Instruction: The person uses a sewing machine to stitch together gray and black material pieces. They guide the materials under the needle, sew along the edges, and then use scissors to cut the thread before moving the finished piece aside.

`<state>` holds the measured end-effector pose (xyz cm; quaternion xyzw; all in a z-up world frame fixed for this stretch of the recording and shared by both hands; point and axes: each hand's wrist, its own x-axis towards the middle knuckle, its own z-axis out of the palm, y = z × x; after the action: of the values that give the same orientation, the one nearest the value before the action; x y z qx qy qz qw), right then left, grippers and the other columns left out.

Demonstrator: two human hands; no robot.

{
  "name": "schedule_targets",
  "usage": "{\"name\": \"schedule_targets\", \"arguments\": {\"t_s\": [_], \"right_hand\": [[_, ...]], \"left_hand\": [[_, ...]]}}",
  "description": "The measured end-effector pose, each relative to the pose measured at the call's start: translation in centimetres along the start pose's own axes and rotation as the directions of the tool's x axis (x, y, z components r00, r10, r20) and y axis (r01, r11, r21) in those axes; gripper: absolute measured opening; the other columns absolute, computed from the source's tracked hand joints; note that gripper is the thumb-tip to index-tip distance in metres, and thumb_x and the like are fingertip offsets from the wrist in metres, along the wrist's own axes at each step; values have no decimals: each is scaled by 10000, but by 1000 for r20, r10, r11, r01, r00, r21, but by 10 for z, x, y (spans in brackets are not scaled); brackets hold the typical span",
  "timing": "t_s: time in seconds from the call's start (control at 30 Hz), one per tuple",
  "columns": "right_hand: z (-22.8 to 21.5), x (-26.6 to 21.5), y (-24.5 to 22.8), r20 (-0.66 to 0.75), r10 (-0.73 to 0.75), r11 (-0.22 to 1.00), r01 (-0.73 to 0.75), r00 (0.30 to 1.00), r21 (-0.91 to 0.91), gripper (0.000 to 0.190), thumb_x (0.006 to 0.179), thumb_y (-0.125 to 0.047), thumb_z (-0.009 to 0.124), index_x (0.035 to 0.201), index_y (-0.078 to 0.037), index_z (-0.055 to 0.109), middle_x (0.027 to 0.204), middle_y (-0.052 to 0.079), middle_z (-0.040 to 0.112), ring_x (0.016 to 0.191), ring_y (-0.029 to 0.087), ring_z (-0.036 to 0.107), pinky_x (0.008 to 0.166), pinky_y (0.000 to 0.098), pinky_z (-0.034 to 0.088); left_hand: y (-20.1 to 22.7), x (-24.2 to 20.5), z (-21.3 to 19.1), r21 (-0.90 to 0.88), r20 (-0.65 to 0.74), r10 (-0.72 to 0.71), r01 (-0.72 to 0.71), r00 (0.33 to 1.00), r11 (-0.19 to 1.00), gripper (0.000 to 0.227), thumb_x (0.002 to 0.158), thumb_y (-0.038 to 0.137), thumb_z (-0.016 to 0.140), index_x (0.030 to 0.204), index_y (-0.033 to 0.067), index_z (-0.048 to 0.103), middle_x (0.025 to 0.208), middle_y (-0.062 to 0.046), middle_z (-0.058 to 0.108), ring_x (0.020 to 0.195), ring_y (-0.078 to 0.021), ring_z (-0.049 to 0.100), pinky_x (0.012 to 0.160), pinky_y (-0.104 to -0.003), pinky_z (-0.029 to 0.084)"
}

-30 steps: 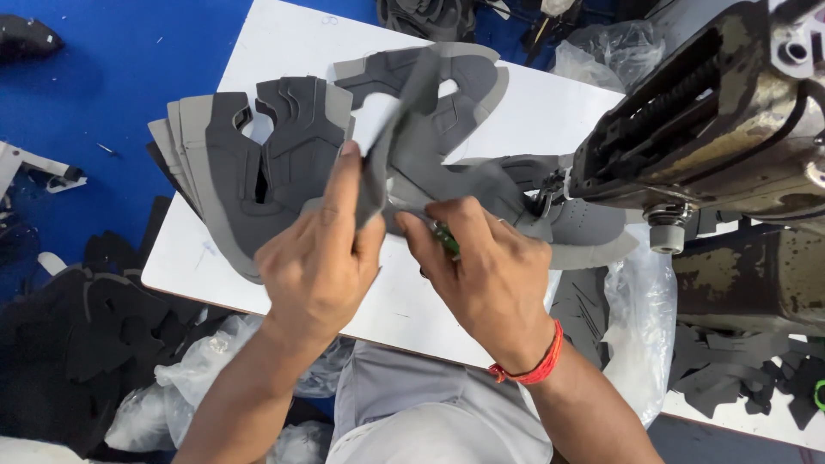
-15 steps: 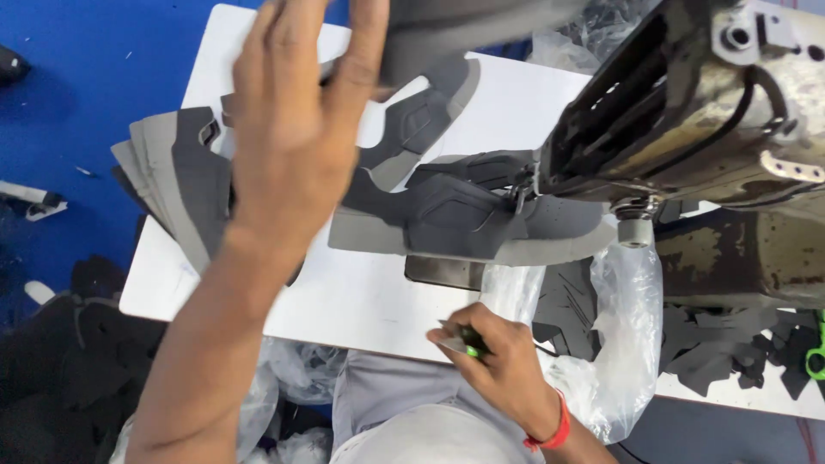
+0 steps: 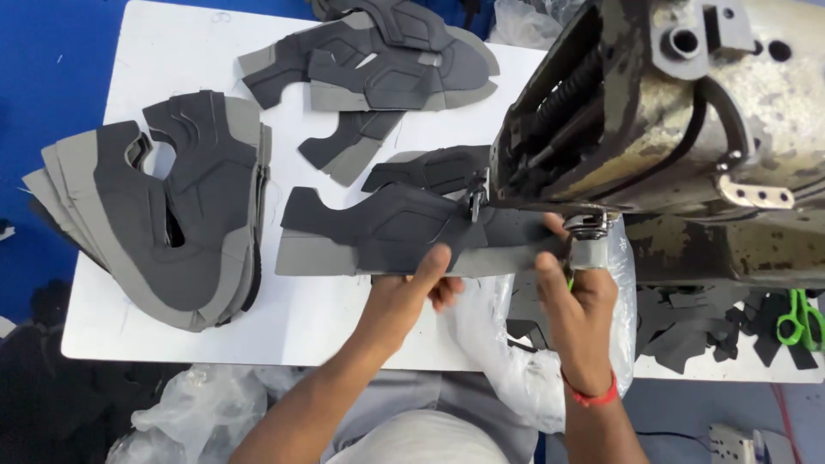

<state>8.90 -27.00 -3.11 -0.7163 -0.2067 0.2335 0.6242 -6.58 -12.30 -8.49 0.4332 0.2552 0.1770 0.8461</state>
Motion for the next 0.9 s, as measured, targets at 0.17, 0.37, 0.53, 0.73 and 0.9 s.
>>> {"name": "schedule_targets", "arguments": {"t_s": [0.17,0.37,0.53,0.73,0.9], "right_hand": [[23,-5,-4,-32,29,995,-32,999,-97,386,964,-70,708,1348,-34,697,716,-64,540,618,9,436,529,194,321],[26,-11,8,-45,-35,997,32,998,-66,388,964,-62,706,1350,-34,677,756,-83,571,640,-1,445,543,184,346],[22,-8,14,-68,-35,994,28,997,-106,383,964,-54,724,1345,-31,700,721,-77,537,631,7,423,545,188,324],[22,2,22,-88,-86,996,87,992,14,267,978,-57,706,1243,-23,698,933,-83,665,800,-13,540,651,183,420],[26,15,12,-136,95,995,-99,986,-21,119,1003,-135,707,1003,-17,718,780,-56,585,634,26,440,529,229,323]], "left_hand": [[43,22,-5,24,-48,-9,11,999,1000,280,962,265,685,971,-13,714,787,-108,738,654,-163,680,577,-296,535],[50,25,-15,57,111,-39,32,993,998,243,989,210,666,956,-27,711,792,-119,748,681,-168,686,605,-294,543],[52,27,-12,31,67,-34,32,997,999,186,959,185,683,962,-1,683,833,-77,713,719,-176,720,592,-303,546],[54,38,-13,76,100,-5,-3,995,997,219,987,204,670,968,-10,709,814,-121,743,693,-168,691,602,-296,551],[57,49,-12,110,101,46,-57,994,992,245,1000,212,648,972,-23,712,797,-140,754,670,-169,676,609,-302,557]]}}
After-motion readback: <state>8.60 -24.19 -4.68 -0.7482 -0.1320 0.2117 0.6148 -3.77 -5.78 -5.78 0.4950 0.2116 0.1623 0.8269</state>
